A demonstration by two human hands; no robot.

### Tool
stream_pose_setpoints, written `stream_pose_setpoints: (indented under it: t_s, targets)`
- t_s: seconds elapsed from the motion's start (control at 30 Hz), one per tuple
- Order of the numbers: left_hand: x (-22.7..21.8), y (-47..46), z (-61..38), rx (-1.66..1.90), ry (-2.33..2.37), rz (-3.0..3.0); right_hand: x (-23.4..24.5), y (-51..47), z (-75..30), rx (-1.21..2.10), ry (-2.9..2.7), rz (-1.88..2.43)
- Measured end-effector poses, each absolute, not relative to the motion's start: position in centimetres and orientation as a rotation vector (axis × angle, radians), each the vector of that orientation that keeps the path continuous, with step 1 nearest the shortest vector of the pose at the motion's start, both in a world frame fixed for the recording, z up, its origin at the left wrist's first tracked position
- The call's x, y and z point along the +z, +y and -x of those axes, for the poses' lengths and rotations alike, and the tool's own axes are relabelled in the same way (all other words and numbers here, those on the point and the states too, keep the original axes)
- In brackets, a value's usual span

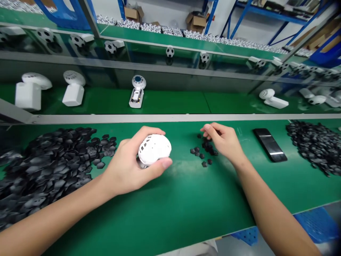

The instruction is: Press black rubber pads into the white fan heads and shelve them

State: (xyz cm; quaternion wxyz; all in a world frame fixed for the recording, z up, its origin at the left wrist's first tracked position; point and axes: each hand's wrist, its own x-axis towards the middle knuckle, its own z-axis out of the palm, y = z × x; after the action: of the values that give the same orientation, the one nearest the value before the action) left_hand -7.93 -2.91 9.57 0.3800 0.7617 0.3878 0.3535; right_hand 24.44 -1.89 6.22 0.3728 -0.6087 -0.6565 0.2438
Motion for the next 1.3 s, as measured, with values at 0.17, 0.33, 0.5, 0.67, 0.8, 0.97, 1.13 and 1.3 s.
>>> stream_pose_setpoints:
  t_s: [0.17, 0.33, 0.5, 0.67, 0.8, 0.97, 1.13, 1.3]
  targets:
    - [9.3, -2.6, 8.1, 0.917, 0.961, -1.804, 4.5, -1.0, -26.7, 0.354, -1.887, 1.730]
    - [9.5, -2.7, 8.3, 0.963, 0.853, -1.746, 4.8, -1.5, -26.1, 0.357, -2.013, 1.769]
    - [9.6, -3.1, 8.2, 1.153, 0.676, -2.055, 4.8, -1.4, -25.5, 0.310, -1.996, 1.692]
    - [7.9, -3.8, 8.0, 0.892, 1.044, -2.371, 5.3, -2.7, -23.1, 0.755, -1.475, 1.569]
    - [6.3, -4.4, 7.6, 0.768, 1.189, -2.052, 6.7, -4.9, -20.3, 1.019, -1.299, 1.416]
    - [4.6, -4.6, 6.8, 0.877, 1.141, -1.918, 7.4, -7.3, -17.0, 1.037, -1.609, 1.230]
    - [3.5, -4.3, 6.9, 0.777, 1.131, -2.074, 6.5, -8.0, -15.2, 0.755, -1.779, 1.198]
    - [4.0, -4.3, 7.1, 0.695, 1.153, -2.220, 5.6, -8.2, -14.9, 0.663, -1.810, 1.184]
